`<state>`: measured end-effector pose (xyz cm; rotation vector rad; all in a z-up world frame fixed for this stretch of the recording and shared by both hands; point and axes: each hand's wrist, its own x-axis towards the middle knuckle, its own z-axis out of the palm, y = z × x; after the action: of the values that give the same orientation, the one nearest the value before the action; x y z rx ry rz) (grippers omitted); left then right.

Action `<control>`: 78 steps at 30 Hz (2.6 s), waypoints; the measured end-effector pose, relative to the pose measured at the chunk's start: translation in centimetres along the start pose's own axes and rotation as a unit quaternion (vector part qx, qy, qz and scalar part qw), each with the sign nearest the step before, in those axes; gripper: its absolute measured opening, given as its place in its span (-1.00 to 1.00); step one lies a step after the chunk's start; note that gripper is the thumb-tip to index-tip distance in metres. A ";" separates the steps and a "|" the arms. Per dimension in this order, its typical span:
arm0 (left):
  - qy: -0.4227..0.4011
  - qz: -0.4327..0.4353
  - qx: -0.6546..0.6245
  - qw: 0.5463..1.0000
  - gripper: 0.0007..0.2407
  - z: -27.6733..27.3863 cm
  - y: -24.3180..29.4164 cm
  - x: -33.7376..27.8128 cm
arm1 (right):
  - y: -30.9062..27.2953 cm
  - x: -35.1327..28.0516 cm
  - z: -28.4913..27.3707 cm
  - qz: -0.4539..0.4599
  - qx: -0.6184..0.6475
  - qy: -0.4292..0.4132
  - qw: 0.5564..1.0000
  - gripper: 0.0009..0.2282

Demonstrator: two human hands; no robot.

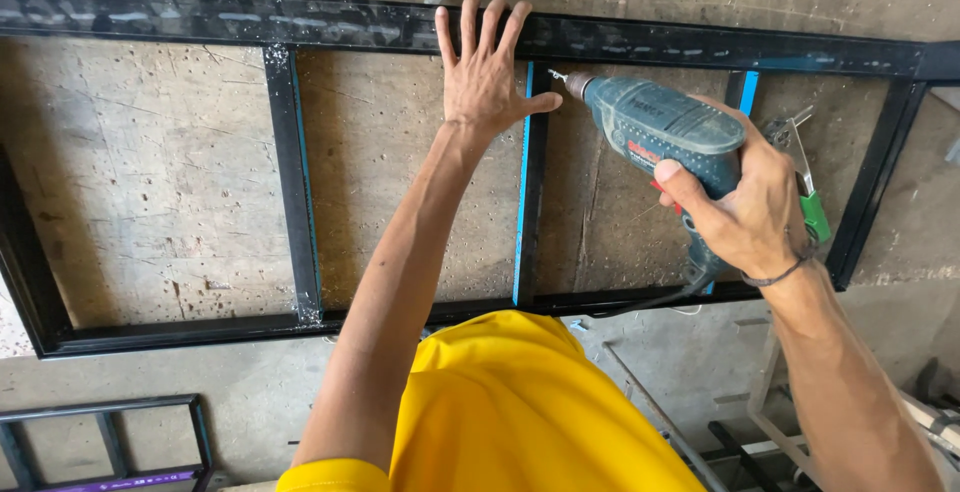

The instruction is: Assembling a metal frame using a power drill and a manual riveter.

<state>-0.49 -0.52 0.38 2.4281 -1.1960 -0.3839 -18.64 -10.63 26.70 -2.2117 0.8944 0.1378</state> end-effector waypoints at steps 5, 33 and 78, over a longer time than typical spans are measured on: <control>0.000 -0.001 -0.005 1.000 0.01 0.0 0.1 0.0 | -1.0 0.9 -0.5 -0.017 -0.007 -0.011 1.000 -0.59; -0.018 -0.006 -0.010 1.000 0.01 -0.4 0.1 0.0 | -0.5 1.0 -0.4 -0.010 -0.012 -0.010 1.000 -0.57; -0.031 -0.006 -0.018 0.999 0.02 -0.2 -0.1 0.0 | -5.6 9.6 -2.8 -0.029 -0.219 -0.135 0.966 -0.51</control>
<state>-0.34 -0.46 0.47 2.4101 -1.1915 -0.4840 -8.35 -15.16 28.72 -2.5366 0.6935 0.6478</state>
